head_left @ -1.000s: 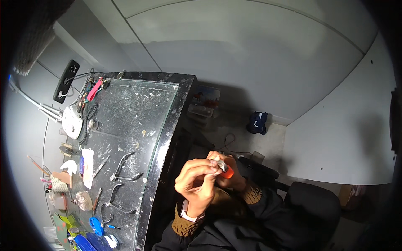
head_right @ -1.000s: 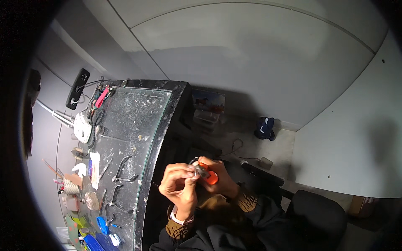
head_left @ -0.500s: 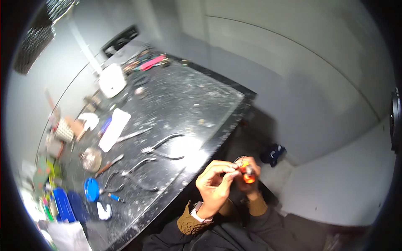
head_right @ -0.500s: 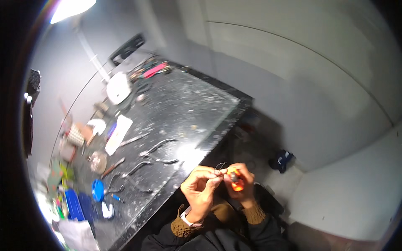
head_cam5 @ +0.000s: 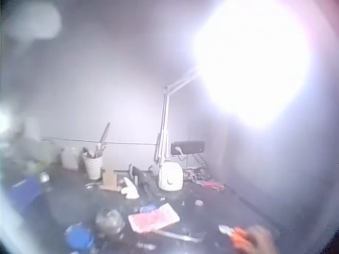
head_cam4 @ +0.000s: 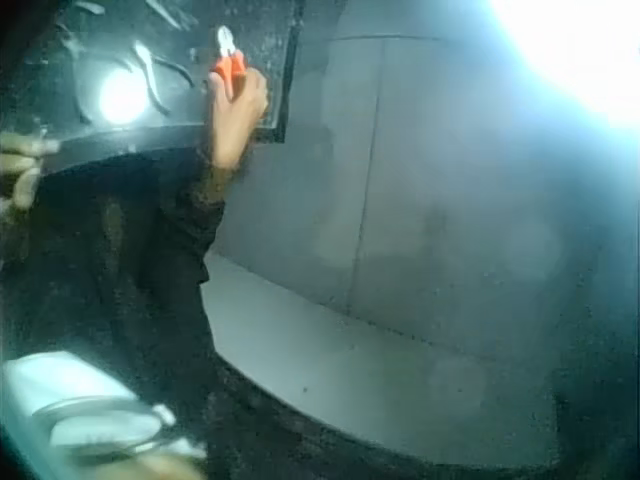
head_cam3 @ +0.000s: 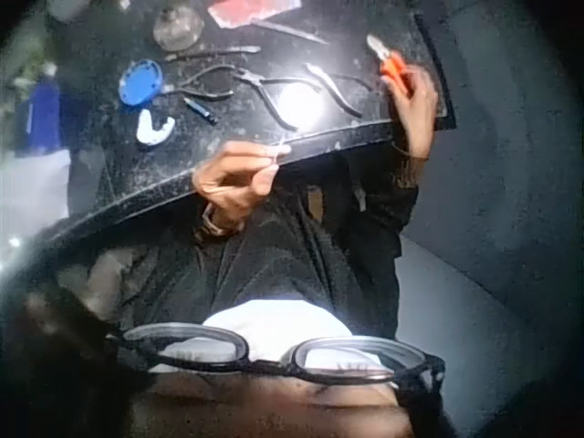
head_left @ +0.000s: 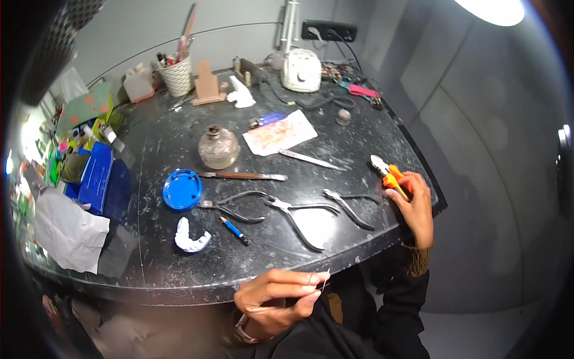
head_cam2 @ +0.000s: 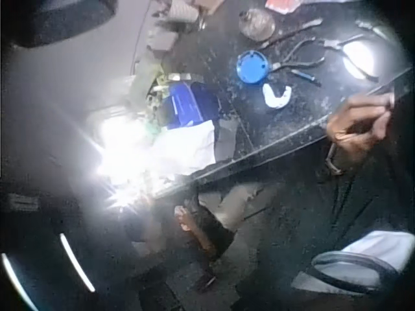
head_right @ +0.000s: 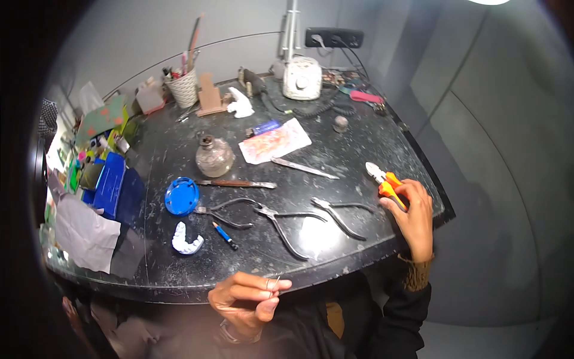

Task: The person bends a thin metal wire with pliers, checks the fit by placing it against a dental cast of a lower jaw, and marks a point on the wire using a pencil.

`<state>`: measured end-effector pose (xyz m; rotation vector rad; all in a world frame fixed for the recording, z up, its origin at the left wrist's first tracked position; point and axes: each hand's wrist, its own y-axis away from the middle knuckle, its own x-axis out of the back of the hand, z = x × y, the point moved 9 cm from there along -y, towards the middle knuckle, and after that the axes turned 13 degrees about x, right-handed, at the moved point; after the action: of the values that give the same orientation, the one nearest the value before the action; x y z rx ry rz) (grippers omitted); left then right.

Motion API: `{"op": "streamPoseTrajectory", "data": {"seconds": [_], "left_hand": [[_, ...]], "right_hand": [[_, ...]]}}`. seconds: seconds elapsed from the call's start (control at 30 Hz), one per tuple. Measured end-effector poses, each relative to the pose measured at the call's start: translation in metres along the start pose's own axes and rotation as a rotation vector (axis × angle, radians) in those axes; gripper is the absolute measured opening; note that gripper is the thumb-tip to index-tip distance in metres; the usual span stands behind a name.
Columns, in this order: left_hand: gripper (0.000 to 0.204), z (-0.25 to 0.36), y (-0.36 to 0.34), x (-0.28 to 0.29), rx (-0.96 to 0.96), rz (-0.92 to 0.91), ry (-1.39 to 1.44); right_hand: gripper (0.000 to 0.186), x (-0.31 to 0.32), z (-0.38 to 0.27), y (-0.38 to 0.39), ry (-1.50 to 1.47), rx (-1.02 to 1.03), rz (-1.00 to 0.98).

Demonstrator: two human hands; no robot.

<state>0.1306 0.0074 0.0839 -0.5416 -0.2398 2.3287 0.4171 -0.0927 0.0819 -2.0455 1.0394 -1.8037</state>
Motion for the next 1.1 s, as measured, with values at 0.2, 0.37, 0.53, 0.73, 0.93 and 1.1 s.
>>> {"op": "streamPoseTrajectory", "data": {"seconds": [0.2, 0.37, 0.53, 0.73, 0.93, 1.1], "left_hand": [[0.011, 0.02, 0.007, 0.047, -0.097, 0.182, -0.178], [0.015, 0.027, 0.004, 0.051, -0.099, 0.096, -0.182], [0.016, 0.036, 0.004, 0.053, -0.132, 0.1, -0.121], [0.02, 0.068, 0.004, 0.021, -0.363, -0.071, -0.381], [0.007, 0.063, 0.005, 0.021, -0.347, 0.055, -0.303], [0.023, 0.046, 0.016, 0.025, -0.297, -0.015, -0.2]], "right_hand": [[0.024, -0.02, -0.09, -0.005, -0.105, 0.136, -0.056], [0.016, -0.045, -0.1, -0.001, 0.024, 0.197, -0.203], [0.012, -0.053, -0.103, -0.007, -0.008, 0.32, -0.154], [0.034, -0.003, -0.186, 0.024, -0.896, 0.575, 0.186], [0.018, -0.015, -0.229, 0.024, -1.19, 0.663, 0.183], [0.023, -0.014, -0.225, 0.026, -1.223, 0.654, 0.247]]}}
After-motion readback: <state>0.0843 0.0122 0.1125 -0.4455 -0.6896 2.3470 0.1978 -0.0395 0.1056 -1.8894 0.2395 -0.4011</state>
